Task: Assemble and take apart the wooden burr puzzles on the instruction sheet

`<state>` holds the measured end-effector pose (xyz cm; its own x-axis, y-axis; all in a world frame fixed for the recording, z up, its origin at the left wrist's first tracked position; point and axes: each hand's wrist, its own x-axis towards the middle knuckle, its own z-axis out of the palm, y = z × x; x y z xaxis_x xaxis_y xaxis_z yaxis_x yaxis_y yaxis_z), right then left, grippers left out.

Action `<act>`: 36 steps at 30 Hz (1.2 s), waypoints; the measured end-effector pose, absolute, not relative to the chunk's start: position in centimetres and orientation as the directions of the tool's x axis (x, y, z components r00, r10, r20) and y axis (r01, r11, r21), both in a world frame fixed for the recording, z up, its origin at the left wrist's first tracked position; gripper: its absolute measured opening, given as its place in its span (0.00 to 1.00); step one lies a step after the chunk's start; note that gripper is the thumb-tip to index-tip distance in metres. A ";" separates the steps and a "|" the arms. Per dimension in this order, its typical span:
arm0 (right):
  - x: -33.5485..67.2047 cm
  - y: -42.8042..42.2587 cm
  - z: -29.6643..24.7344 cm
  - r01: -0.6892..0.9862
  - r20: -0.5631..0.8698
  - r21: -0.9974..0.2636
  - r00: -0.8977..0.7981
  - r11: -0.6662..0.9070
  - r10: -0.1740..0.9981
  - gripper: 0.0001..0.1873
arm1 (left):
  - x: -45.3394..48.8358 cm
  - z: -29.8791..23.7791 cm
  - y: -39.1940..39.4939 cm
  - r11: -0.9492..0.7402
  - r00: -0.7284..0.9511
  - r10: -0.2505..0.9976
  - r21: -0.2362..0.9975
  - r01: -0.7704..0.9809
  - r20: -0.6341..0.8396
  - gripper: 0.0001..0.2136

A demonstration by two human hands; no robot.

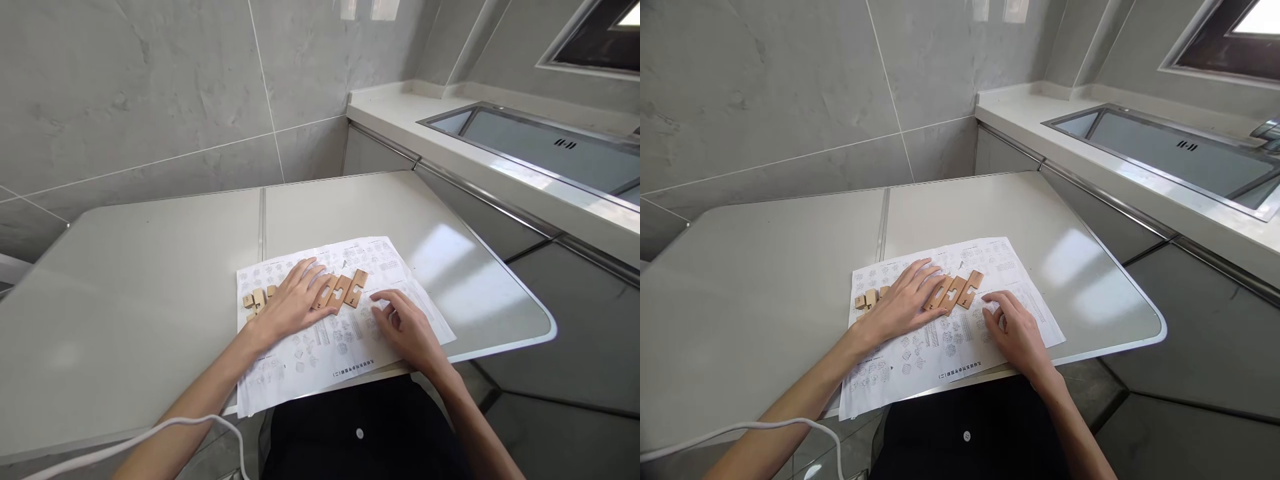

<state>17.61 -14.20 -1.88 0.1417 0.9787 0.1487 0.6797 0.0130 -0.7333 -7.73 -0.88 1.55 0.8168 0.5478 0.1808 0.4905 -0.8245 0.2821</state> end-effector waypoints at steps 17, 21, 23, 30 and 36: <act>15.4 -11.1 -1.0 0.801 0.067 -0.597 0.097 -0.038 0.993 0.36 | -9.4 2.0 1.0 -0.789 0.800 0.579 0.353 0.502 0.159 0.22; 15.3 -10.9 -1.0 0.799 0.069 -0.599 0.125 -0.059 0.990 0.34 | -9.7 2.3 1.0 -0.765 0.788 0.602 0.375 0.524 0.128 0.15; 15.2 -11.0 -1.0 0.793 0.079 -0.605 0.140 -0.064 0.987 0.33 | -9.6 2.4 0.9 -0.763 0.787 0.604 0.375 0.526 0.126 0.14; 15.2 -11.6 -0.8 0.707 0.092 -0.703 0.194 -0.074 0.977 0.33 | -8.9 2.7 0.8 -0.689 0.724 0.671 0.497 0.527 0.161 0.09; 14.8 -12.6 -0.1 0.432 0.083 -0.901 0.069 0.045 0.994 0.39 | -7.8 2.7 -0.1 -0.413 0.571 0.820 0.737 0.534 0.045 0.14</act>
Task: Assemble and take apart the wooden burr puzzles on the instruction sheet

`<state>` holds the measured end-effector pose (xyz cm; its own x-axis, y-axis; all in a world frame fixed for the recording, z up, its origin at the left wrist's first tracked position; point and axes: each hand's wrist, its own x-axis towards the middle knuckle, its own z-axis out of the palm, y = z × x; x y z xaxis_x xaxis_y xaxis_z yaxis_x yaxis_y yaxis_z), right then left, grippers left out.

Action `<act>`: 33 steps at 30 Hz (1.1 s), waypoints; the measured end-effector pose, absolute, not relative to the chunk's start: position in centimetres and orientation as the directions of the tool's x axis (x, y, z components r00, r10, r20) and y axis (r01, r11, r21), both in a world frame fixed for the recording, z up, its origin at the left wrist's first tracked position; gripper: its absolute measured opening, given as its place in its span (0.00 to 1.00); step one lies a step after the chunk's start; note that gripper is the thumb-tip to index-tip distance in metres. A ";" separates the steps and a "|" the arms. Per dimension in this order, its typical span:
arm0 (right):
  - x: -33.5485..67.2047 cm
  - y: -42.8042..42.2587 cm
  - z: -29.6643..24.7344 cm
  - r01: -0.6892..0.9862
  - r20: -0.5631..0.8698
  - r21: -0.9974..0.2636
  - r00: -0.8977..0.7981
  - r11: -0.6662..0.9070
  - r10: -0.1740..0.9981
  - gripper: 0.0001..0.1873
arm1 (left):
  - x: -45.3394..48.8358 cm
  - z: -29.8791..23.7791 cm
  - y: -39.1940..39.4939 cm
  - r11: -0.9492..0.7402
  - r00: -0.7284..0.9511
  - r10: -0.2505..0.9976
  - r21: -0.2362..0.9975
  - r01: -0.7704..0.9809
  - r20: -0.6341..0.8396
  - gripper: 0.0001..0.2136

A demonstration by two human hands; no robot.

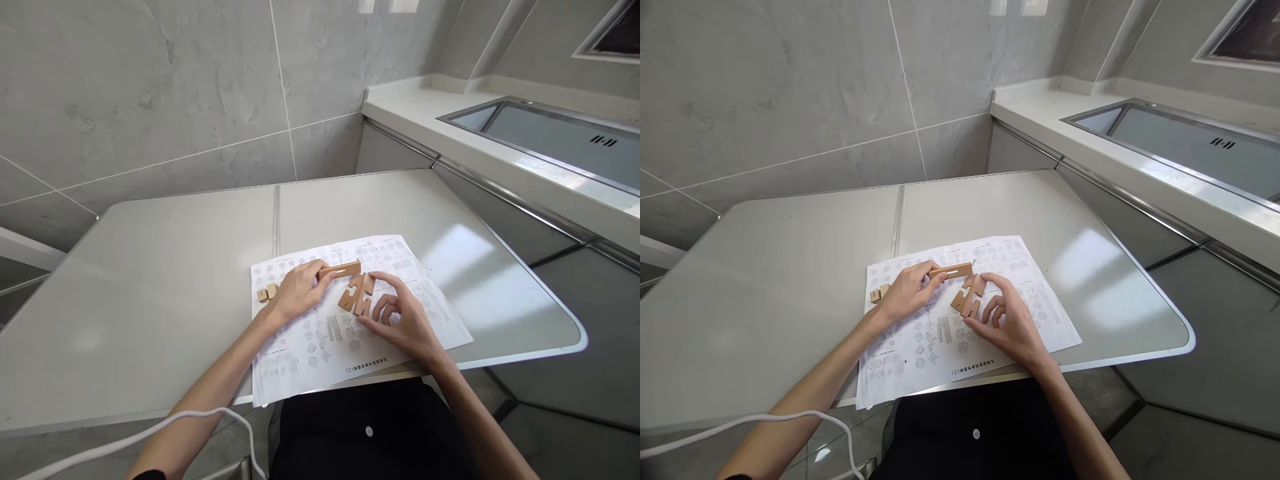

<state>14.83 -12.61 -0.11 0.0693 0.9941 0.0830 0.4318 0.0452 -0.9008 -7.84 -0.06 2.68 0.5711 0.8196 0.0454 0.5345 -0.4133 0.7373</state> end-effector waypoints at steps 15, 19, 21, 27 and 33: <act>13.3 -12.4 0.5 0.583 0.215 -0.756 -0.209 0.298 0.954 0.33 | -6.3 1.4 -1.5 0.031 0.611 0.778 0.980 0.198 -0.148 0.21; 13.6 -12.5 0.8 0.617 0.180 -0.737 -0.215 0.276 0.960 0.35 | -6.4 1.6 -1.5 0.127 0.600 0.775 0.979 0.160 -0.198 0.21; 13.7 -12.5 0.9 0.623 0.160 -0.738 -0.213 0.260 0.964 0.37 | -6.5 1.7 -1.6 0.178 0.603 0.765 0.974 0.142 -0.228 0.21; 13.0 -12.5 0.5 0.554 0.244 -0.773 -0.189 0.309 0.951 0.32 | -6.4 2.1 -2.0 0.287 0.593 0.761 0.957 0.054 -0.262 0.21; 11.6 -12.6 -0.2 0.445 0.295 -0.849 -0.044 0.283 0.954 0.26 | -6.1 1.8 -2.0 0.297 0.530 0.813 0.955 -0.019 -0.242 0.19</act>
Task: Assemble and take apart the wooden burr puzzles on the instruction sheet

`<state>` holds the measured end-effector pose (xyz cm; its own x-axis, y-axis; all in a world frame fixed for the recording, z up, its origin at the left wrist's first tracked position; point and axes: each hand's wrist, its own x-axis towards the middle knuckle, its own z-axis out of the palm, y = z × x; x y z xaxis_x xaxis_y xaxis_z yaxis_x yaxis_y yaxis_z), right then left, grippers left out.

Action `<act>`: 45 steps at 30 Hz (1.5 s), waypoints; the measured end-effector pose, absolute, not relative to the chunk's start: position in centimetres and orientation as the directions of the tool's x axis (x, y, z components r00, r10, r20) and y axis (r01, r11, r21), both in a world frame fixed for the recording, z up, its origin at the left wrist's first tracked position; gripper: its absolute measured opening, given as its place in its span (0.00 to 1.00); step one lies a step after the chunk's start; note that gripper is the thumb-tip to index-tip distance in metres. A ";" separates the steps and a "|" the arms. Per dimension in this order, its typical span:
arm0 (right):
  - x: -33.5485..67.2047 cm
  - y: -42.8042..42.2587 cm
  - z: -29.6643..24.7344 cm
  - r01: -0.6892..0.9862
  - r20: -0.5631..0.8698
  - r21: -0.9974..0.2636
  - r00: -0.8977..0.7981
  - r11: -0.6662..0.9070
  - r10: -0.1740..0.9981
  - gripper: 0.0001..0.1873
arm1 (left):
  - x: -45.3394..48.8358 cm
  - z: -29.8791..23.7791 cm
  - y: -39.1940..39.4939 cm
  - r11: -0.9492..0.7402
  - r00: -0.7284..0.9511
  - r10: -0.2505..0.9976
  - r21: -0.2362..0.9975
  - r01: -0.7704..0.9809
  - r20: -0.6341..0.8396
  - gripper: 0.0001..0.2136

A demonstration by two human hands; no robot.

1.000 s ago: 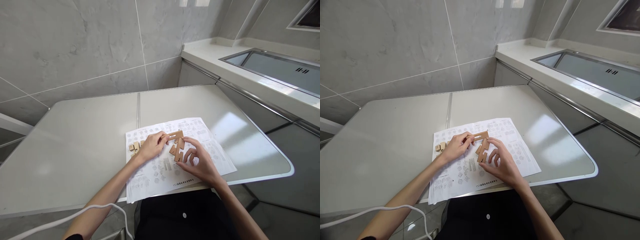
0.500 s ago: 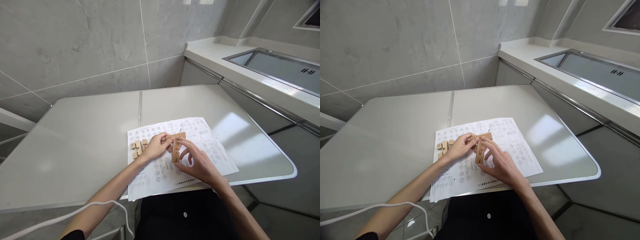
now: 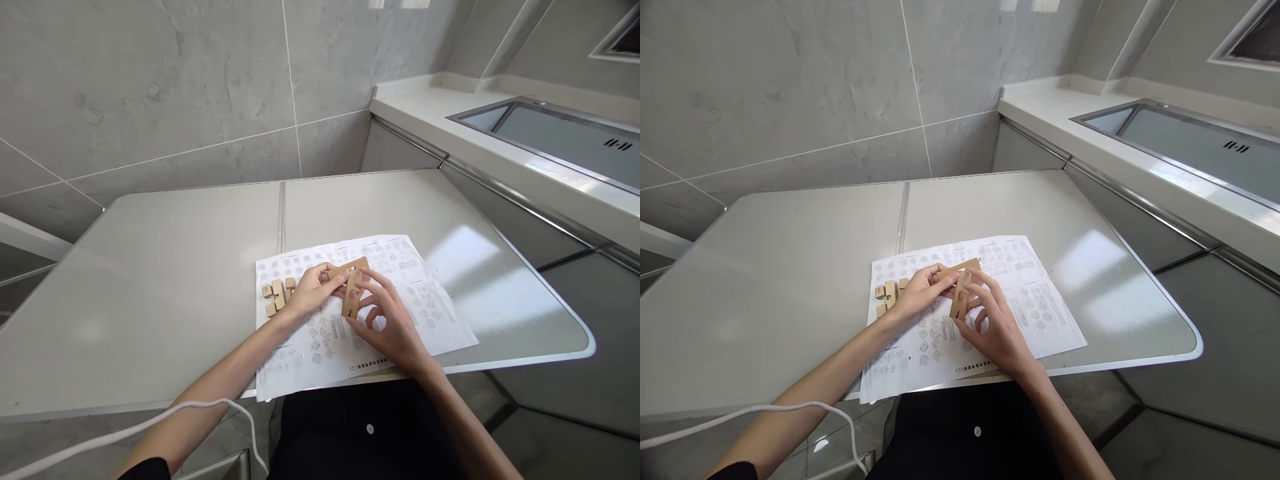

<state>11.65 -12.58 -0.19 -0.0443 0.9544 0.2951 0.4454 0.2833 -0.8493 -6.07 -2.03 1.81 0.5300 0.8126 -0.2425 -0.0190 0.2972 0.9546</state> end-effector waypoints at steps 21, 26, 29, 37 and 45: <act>12.1 -13.3 -0.6 0.282 0.084 -0.954 -0.074 0.101 0.994 0.28 | -6.3 1.6 -1.8 -0.031 0.547 0.833 0.981 0.190 -0.079 0.15; 12.2 -13.3 -1.1 0.281 0.099 -0.953 -0.077 0.116 0.992 0.24 | -6.8 2.0 -1.2 -0.127 0.568 0.822 0.956 0.264 -0.048 0.14; 12.3 -13.3 -1.3 0.275 0.104 -0.953 -0.088 0.125 0.991 0.22 | -7.1 2.2 -0.9 -0.175 0.576 0.817 0.941 0.289 -0.025 0.14; 12.6 -13.1 -0.7 0.202 0.090 -0.973 -0.121 0.114 0.988 0.16 | -7.1 2.7 -1.2 -0.216 0.584 0.812 0.930 0.297 0.002 0.12; 13.1 -13.2 -1.0 0.005 0.031 -0.999 -0.197 0.033 0.980 0.19 | -7.2 3.0 -1.2 -0.260 0.621 0.783 0.927 0.268 0.040 0.16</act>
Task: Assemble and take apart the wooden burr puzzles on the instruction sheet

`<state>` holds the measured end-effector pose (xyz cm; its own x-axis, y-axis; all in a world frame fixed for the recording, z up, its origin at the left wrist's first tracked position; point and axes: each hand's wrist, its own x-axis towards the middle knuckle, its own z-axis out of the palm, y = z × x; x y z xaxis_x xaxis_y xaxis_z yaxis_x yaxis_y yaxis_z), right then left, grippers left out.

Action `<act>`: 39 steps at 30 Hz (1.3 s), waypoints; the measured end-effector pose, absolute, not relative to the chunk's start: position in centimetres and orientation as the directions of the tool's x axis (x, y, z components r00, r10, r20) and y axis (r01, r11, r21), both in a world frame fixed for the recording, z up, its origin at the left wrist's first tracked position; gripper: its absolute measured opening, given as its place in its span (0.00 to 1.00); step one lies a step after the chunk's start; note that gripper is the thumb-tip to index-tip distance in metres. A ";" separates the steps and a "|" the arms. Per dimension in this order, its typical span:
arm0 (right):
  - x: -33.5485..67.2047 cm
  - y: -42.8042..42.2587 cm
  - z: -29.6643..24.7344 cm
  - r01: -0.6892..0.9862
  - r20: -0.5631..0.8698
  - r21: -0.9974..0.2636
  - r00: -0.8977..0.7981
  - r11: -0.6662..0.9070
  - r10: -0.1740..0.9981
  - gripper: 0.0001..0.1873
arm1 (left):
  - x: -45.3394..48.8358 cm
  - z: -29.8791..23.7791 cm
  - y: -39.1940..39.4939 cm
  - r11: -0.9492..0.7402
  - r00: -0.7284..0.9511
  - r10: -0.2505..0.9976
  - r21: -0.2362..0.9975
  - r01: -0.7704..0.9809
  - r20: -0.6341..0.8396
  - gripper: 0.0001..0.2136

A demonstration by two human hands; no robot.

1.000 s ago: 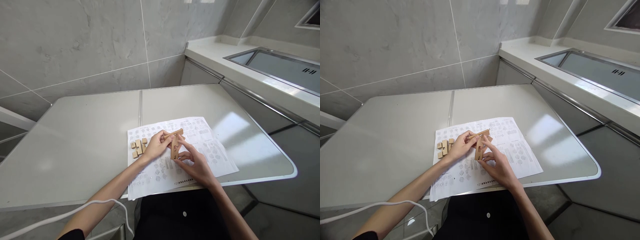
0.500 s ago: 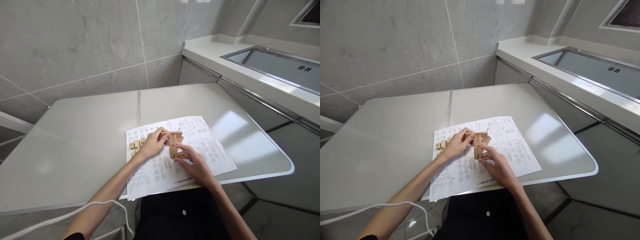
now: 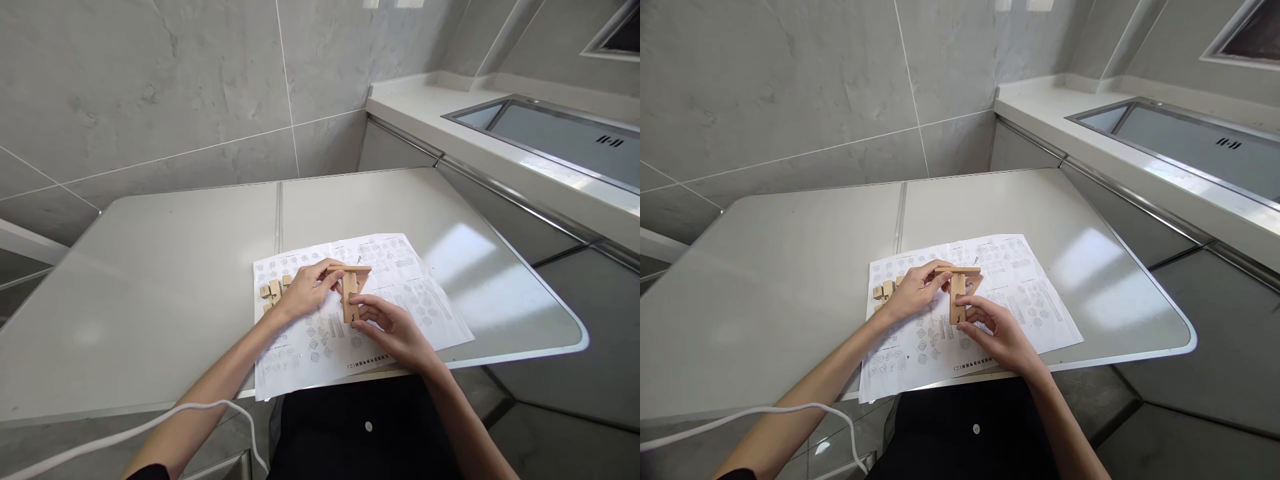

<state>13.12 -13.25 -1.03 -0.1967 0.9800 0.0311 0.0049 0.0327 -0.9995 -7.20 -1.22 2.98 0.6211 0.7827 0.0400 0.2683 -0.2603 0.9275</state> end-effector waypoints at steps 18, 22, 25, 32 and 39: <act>13.3 -13.4 -1.1 -0.015 -0.012 -1.000 -0.234 -0.016 0.972 0.18 | -8.6 3.2 -0.3 -0.461 0.718 0.691 0.819 0.342 0.089 0.16; 13.3 -13.4 -1.1 -0.042 -0.019 -0.999 -0.246 -0.031 0.969 0.17 | -8.9 3.1 -0.2 -0.492 0.727 0.680 0.792 0.361 0.092 0.16; 13.3 -13.4 -1.0 -0.051 -0.022 -0.998 -0.250 -0.035 0.968 0.16 | -9.0 3.2 -0.3 -0.504 0.729 0.680 0.776 0.379 0.085 0.16; 13.3 -13.2 -1.0 -0.034 -0.029 -0.999 -0.227 -0.038 0.973 0.18 | -8.6 3.5 -0.9 -0.509 0.731 0.678 0.765 0.394 0.075 0.17; 13.2 -13.0 -1.3 -0.023 -0.013 -1.000 -0.205 -0.018 0.979 0.18 | -8.6 3.7 -0.9 -0.498 0.714 0.699 0.751 0.435 0.050 0.18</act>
<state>13.17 -13.05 -1.32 -0.2049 0.9787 -0.0133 -0.0232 -0.0185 -0.9996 -8.58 -0.94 3.75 0.7138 0.6985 0.0497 0.4347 -0.4977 0.7506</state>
